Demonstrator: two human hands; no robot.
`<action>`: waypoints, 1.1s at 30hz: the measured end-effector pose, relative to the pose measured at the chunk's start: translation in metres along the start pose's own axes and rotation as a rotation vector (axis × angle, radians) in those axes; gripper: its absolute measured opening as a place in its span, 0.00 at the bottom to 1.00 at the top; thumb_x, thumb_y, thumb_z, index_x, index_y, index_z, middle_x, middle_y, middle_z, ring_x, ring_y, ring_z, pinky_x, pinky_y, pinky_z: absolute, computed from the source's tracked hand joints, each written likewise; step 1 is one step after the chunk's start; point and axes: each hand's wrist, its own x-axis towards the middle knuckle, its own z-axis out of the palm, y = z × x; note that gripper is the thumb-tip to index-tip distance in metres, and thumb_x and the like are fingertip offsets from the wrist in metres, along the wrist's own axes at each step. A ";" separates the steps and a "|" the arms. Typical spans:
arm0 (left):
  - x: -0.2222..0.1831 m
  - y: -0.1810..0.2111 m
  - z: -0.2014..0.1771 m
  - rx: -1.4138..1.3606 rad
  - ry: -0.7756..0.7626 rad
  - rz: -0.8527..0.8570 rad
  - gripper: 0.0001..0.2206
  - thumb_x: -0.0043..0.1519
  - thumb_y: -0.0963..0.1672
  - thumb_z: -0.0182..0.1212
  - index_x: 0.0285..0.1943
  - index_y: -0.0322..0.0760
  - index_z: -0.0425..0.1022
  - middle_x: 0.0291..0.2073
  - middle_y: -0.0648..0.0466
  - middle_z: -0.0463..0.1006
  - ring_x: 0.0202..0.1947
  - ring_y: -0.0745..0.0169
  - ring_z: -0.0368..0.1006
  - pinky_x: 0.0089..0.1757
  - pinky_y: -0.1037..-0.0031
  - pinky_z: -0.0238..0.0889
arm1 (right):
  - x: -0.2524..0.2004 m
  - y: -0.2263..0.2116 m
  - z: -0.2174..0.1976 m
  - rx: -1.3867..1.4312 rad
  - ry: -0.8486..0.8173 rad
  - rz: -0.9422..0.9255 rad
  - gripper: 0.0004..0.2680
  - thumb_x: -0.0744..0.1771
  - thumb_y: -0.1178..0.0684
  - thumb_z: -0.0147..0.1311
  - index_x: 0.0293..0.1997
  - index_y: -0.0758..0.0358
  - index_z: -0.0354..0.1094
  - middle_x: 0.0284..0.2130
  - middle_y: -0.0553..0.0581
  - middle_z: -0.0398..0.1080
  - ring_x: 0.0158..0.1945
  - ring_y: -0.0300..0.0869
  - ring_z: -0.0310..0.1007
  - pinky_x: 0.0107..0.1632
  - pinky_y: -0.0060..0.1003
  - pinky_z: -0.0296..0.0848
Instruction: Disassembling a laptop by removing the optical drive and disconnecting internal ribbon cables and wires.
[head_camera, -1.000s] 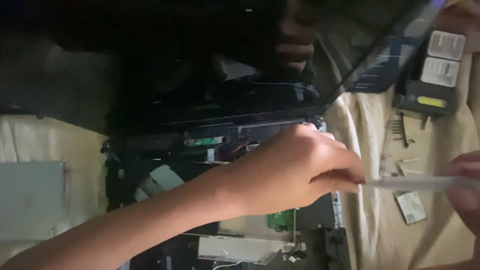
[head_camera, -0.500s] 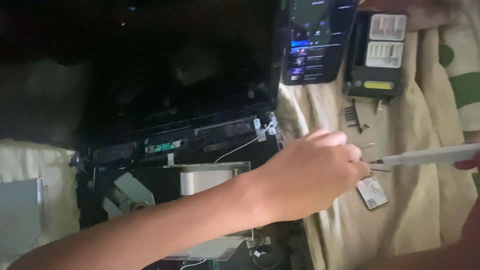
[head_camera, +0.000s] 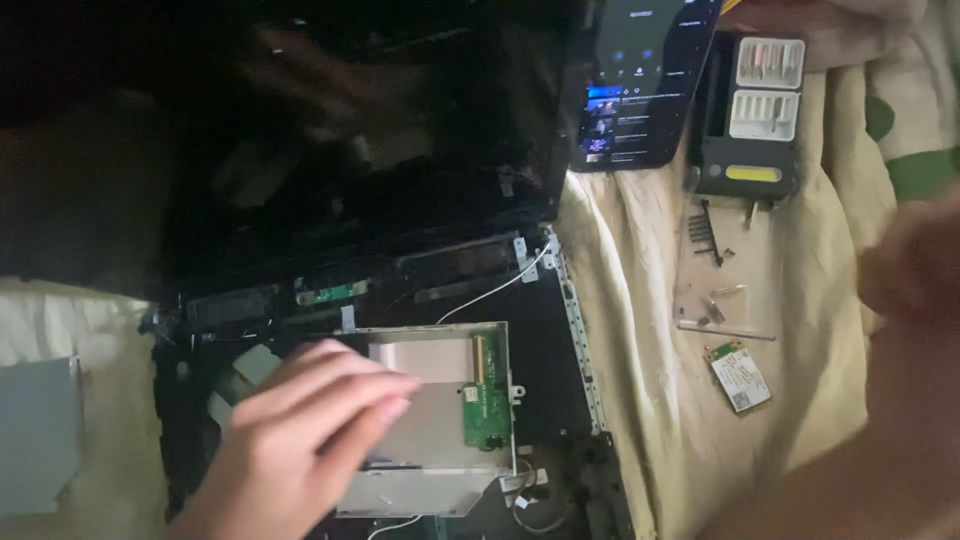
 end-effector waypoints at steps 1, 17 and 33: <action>-0.007 -0.004 -0.005 0.038 0.071 -0.050 0.08 0.60 0.40 0.62 0.46 0.32 0.82 0.35 0.52 0.84 0.35 0.63 0.79 0.41 0.73 0.74 | 0.012 -0.005 0.013 -0.101 0.087 0.084 0.04 0.71 0.46 0.40 0.45 0.47 0.48 0.28 0.42 0.42 0.32 0.31 0.39 0.35 0.27 0.40; -0.020 -0.027 -0.056 -0.091 -0.150 -0.238 0.13 0.57 0.45 0.69 0.51 0.48 0.86 0.38 0.61 0.86 0.37 0.71 0.82 0.39 0.75 0.77 | 0.129 -0.003 0.080 -0.863 -0.405 -0.015 0.13 0.62 0.49 0.73 0.37 0.62 0.70 0.23 0.51 0.58 0.27 0.39 0.46 0.29 0.36 0.48; -0.015 0.002 0.034 0.170 -0.358 0.043 0.22 0.71 0.58 0.52 0.51 0.36 0.71 0.44 0.45 0.64 0.42 0.50 0.65 0.36 0.62 0.65 | 0.127 0.022 0.068 -0.797 -0.374 -0.143 0.14 0.67 0.45 0.71 0.47 0.64 0.75 0.24 0.52 0.63 0.25 0.37 0.51 0.28 0.33 0.50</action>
